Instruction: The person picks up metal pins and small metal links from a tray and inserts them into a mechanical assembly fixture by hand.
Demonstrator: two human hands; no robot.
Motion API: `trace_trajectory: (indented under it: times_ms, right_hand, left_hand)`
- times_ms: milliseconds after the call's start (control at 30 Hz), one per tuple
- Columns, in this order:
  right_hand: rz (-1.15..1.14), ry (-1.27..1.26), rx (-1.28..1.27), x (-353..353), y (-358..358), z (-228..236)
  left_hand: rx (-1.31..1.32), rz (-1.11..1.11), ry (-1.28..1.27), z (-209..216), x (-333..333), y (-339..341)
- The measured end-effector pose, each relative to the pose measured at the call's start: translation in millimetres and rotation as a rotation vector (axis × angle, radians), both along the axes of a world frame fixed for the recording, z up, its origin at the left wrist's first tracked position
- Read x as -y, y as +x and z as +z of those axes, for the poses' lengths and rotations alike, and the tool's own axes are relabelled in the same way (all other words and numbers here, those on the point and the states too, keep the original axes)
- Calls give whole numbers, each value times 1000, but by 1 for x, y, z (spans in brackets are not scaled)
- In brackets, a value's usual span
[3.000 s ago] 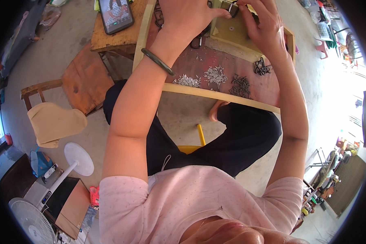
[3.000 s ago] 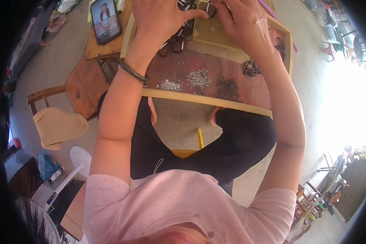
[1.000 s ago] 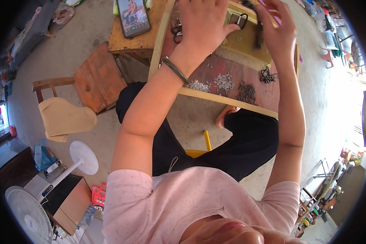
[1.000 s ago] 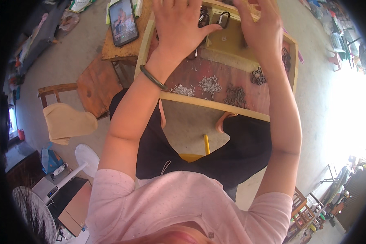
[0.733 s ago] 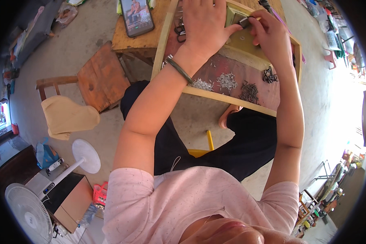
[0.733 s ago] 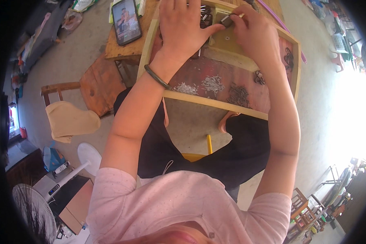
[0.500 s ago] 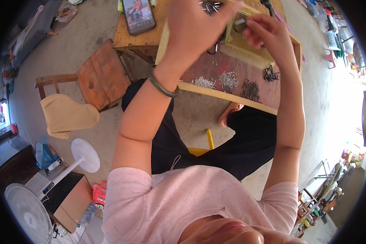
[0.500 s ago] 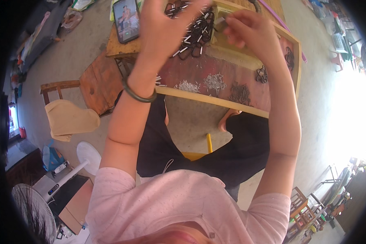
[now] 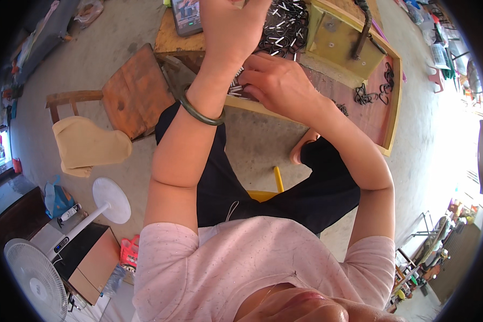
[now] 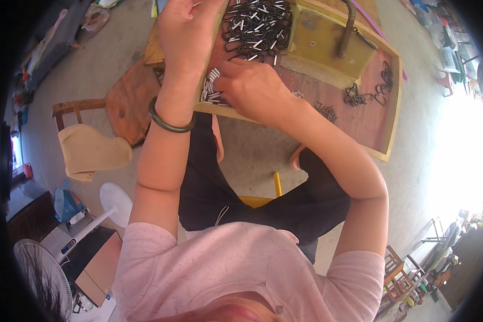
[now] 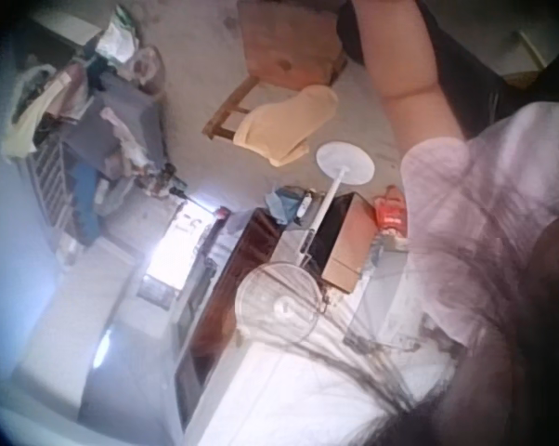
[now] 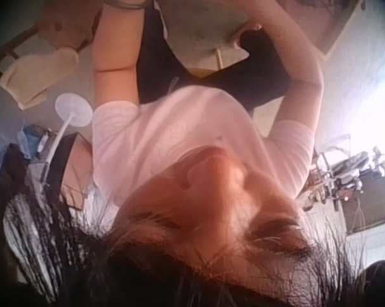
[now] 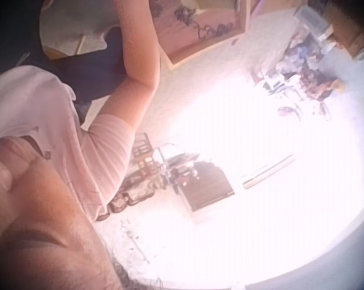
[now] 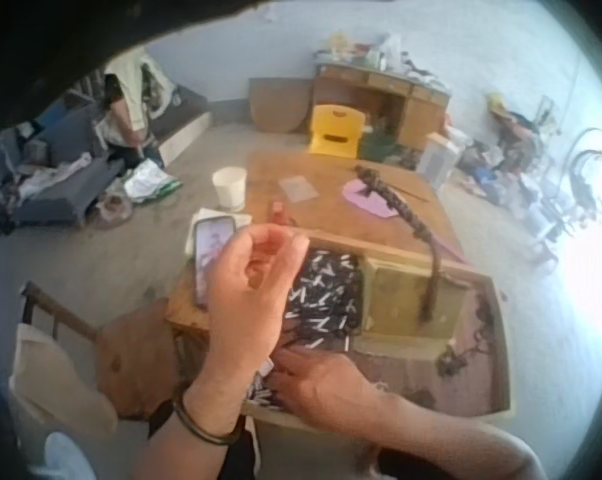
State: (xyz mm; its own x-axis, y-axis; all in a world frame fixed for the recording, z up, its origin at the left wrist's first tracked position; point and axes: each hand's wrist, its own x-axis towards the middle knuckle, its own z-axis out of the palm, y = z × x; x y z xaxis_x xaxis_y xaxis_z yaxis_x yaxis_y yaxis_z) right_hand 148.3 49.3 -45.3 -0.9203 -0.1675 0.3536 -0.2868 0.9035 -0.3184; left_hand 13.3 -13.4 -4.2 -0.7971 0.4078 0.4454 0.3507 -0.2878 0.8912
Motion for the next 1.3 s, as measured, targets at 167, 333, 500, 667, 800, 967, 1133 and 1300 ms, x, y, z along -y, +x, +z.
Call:
trace_trajectory:
  times_ms: [167,333,500,667,800,967,1133,1300]
  right_hand:
    - [11,60,31,7,-9,-7]
    - [-20,116,105,3,-1,1]
    - [-50,148,198,-8,13,3]
    - [-159,-376,310,-30,37,23]
    - [-266,-1042,106,-65,63,23]
    - [-396,-1260,55,-87,84,22]
    - [-531,-1172,66,-85,100,27]
    - [-653,-1081,28,-73,111,37]
  left_hand:
    - [-6,-52,4,3,6,4]
    - [-66,-85,-7,4,7,5]
    - [-29,-153,-7,4,8,16]
    - [51,-249,-177,8,12,25]
    - [-38,-372,-174,-15,4,32]
    - [-136,-470,-347,-21,-1,51]
    - [-310,-564,-344,-23,-13,73]
    - [-341,-472,-413,-28,-22,81]
